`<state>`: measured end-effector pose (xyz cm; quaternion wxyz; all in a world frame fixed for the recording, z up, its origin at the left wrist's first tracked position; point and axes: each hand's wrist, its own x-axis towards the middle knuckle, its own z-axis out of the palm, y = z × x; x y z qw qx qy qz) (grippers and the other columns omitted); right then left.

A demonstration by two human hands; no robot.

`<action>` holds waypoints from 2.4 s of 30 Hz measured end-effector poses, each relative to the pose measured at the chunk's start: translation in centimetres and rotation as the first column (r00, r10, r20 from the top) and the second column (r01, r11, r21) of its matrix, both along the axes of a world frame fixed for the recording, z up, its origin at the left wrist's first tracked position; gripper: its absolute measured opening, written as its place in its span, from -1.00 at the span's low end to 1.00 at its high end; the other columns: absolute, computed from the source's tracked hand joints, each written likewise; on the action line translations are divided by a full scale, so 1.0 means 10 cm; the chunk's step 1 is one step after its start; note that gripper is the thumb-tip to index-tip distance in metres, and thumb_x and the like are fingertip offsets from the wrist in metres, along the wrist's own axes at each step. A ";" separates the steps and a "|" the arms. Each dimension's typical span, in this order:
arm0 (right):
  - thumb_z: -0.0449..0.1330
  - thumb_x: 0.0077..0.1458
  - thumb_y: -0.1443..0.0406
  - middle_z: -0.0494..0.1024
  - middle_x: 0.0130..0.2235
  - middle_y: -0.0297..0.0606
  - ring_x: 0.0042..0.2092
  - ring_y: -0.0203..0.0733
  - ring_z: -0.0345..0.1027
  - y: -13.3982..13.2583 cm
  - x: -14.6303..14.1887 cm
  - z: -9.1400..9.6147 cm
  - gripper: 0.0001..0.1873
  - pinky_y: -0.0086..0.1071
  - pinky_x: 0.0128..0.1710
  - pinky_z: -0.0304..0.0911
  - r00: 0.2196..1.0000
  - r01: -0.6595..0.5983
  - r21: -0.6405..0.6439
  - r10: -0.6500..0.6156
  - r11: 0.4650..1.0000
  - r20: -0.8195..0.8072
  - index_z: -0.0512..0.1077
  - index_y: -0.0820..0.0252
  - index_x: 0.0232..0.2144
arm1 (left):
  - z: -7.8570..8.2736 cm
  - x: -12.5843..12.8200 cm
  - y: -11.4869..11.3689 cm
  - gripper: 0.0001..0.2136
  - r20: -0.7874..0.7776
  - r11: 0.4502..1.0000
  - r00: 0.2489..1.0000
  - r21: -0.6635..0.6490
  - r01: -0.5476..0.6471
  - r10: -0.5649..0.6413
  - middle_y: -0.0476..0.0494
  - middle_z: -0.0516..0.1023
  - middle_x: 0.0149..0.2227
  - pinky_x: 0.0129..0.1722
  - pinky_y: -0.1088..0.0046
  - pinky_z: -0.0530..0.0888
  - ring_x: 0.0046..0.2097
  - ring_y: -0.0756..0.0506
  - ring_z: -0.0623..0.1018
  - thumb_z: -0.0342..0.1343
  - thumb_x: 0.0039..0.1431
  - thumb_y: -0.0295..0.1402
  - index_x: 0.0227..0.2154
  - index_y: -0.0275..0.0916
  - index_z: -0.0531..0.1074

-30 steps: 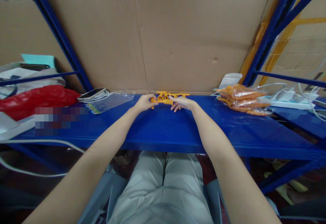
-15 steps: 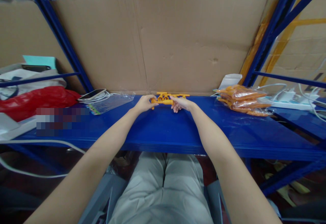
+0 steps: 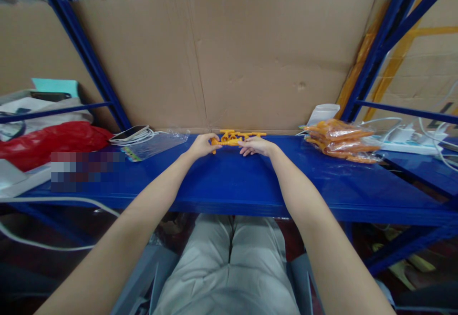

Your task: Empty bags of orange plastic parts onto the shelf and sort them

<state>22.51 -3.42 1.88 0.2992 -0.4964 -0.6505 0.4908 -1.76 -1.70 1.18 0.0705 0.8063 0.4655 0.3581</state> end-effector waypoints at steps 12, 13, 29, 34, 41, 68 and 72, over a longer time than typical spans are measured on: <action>0.19 0.21 0.10 0.60 -0.41 -0.23 -0.48 -0.37 0.42 0.00 -0.03 0.00 -0.73 -0.57 -0.56 0.17 0.999 0.034 0.042 -0.034 0.999 0.007 0.42 0.21 -0.31 | 0.03 0.05 -0.09 -0.86 0.015 0.998 1.000 -0.061 -0.018 0.019 0.06 0.50 -0.60 -0.39 0.51 0.42 -0.56 0.02 0.48 0.31 -0.05 -0.44 -0.39 -0.25 0.48; 0.16 0.22 0.09 0.60 -0.43 -0.22 -0.48 -0.37 0.41 -0.01 -0.03 0.01 -0.71 -0.57 -0.56 0.17 0.999 0.038 0.037 -0.039 0.999 0.014 0.42 0.22 -0.33 | 0.04 0.05 -0.09 -0.86 0.014 0.998 1.000 -0.067 -0.019 0.020 0.06 0.50 -0.60 -0.39 0.51 0.42 -0.56 0.02 0.48 0.31 -0.04 -0.43 -0.38 -0.26 0.49; 0.08 0.22 -0.04 0.57 -0.47 -0.22 -0.47 -0.31 0.43 -0.02 -0.05 0.01 -0.58 -0.52 -0.56 0.16 0.998 0.049 0.023 -0.050 0.999 0.046 0.41 0.20 -0.35 | -0.01 0.02 0.00 -0.85 -0.012 0.999 1.000 0.035 -0.021 0.021 0.03 0.50 -0.56 -0.36 0.50 0.38 -0.46 0.00 0.49 0.31 -0.07 -0.40 -0.38 -0.26 0.51; 0.07 0.23 -0.05 0.57 -0.47 -0.21 -0.46 -0.29 0.43 0.00 -0.06 0.00 -0.57 -0.51 -0.56 0.15 0.997 0.055 0.027 -0.056 0.998 0.048 0.40 0.19 -0.36 | -0.01 0.02 0.01 -0.83 -0.023 0.998 0.999 0.055 -0.035 0.036 0.00 0.53 -0.50 -0.34 0.49 0.37 -0.43 -0.01 0.49 0.32 -0.08 -0.39 -0.37 -0.26 0.52; 0.11 0.22 -0.02 0.63 -0.33 -0.19 -0.42 -0.30 0.45 0.01 -0.06 -0.02 -0.61 -0.52 -0.55 0.15 0.996 0.027 0.074 -0.033 0.997 0.079 0.44 0.18 -0.20 | -0.01 0.02 0.00 -0.83 -0.017 0.999 1.000 0.029 -0.023 0.023 0.01 0.51 -0.54 -0.37 0.50 0.38 -0.47 0.00 0.49 0.32 -0.06 -0.39 -0.36 -0.27 0.52; 0.30 0.09 0.12 0.58 -0.38 -0.25 -0.47 -0.36 0.42 0.07 -0.11 -0.01 -0.63 -0.54 -0.50 0.30 0.975 0.133 0.282 -0.074 0.950 -0.208 0.37 0.19 -0.14 | -0.03 0.01 0.02 -0.52 0.061 0.996 0.998 0.089 0.014 -0.019 -0.18 0.58 -0.10 -0.14 0.41 0.50 -0.25 -0.05 0.59 0.22 0.05 -0.44 0.09 -0.24 0.38; 0.27 0.07 0.03 0.58 -0.21 -0.23 -0.36 -0.32 0.48 0.14 -0.12 0.07 -0.45 -0.49 -0.39 0.38 0.948 0.295 0.458 -0.198 0.839 -0.248 0.26 0.10 0.04 | -0.01 0.00 -0.02 -0.29 0.119 0.994 0.993 0.102 -0.029 0.017 -0.30 0.33 0.21 -0.03 0.32 0.49 -0.07 -0.12 0.56 0.17 0.09 -0.45 0.31 -0.15 0.08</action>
